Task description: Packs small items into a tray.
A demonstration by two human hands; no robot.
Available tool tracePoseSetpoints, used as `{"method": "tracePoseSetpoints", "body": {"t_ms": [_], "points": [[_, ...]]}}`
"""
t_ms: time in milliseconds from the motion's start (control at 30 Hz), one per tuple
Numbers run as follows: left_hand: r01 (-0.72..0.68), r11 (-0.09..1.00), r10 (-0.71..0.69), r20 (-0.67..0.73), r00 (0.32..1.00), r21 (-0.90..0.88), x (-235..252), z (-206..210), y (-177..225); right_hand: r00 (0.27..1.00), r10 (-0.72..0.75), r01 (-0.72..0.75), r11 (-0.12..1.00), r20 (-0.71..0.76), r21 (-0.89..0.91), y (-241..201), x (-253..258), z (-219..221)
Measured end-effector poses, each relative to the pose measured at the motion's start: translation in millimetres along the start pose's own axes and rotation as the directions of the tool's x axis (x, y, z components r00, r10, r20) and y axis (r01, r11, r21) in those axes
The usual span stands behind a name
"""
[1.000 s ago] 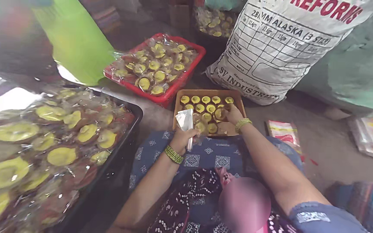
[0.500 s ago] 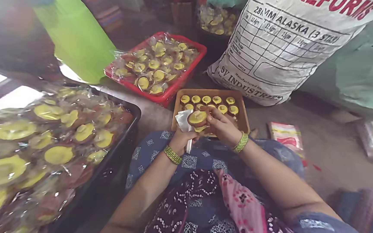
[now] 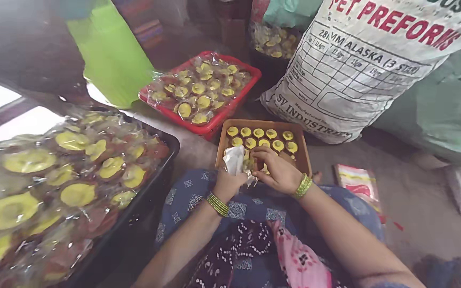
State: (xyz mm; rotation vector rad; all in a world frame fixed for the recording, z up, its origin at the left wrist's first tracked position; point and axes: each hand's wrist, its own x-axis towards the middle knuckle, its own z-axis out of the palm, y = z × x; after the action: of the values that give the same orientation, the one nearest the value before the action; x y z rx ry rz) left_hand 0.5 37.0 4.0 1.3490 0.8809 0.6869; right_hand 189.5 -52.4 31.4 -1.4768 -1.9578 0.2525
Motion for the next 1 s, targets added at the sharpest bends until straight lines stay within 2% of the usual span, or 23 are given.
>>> {"method": "tracePoseSetpoints", "body": {"t_ms": [133, 267, 333, 433, 500, 567, 667, 767, 833, 900, 1000], "points": [[-0.214, 0.964, 0.21, 0.043, 0.977, 0.157, -4.4, 1.3, 2.2, 0.999, -0.018, 0.02, 0.999, 0.046, -0.035, -0.1, 2.3, 2.1], [-0.368, 0.907, 0.351, 0.114, 0.929, 0.206, -4.0, 1.5, -2.7, 0.999, 0.044, -0.043, 0.999, 0.007, -0.031, -0.2, 2.2, 1.9], [-0.421, 0.876, 0.383, 0.193, 0.903, 0.234, -5.6, 3.9, -3.2, 0.986, 0.168, -0.169, 0.984, -0.018, -0.064, -1.7, 1.6, 5.7], [-0.431, 0.869, 0.363, 0.279, 0.889, 0.241, -9.5, 5.3, -1.6, 0.895, 0.446, -0.441, 0.89, 0.023, -0.112, -12.9, 7.3, 5.2], [-0.44, 0.88, 0.386, 0.269, 0.883, 0.18, -9.9, 4.3, -1.9, 0.857, 0.508, -0.487, 0.853, 0.088, -0.19, -19.4, 11.7, -1.6], [-0.36, 0.931, 0.346, 0.173, 0.922, 0.058, -7.3, 2.9, -4.9, 0.861, 0.489, -0.448, 0.859, 0.139, -0.25, -24.5, 18.1, -11.4], [-0.085, 0.975, 0.081, -0.024, 0.996, -0.204, 5.8, -2.3, -0.1, 0.848, 0.484, -0.403, 0.852, 0.213, -0.334, -31.8, 43.9, -25.7], [0.08, 0.898, -0.172, -0.178, 0.969, -0.433, 23.7, -9.3, 0.7, 0.811, 0.539, -0.434, 0.815, 0.227, -0.383, -37.9, 96.6, -34.7], [0.119, 0.854, -0.237, -0.176, 0.955, -0.507, 31.2, -12.4, -5.5, 0.845, 0.523, -0.466, 0.822, 0.112, -0.329, -34.7, 136.9, -38.1], [0.144, 0.839, -0.255, -0.146, 0.956, -0.525, 31.1, -11.9, -5.3, 0.884, 0.458, -0.465, 0.851, -0.089, -0.244, -25.1, 176.5, -39.8], [0.186, 0.831, -0.274, -0.094, 0.957, -0.524, 28.5, -12.3, -3.8, 0.87, 0.4, -0.461, 0.867, -0.289, -0.189, -14.4, 222.0, -45.2]]}}
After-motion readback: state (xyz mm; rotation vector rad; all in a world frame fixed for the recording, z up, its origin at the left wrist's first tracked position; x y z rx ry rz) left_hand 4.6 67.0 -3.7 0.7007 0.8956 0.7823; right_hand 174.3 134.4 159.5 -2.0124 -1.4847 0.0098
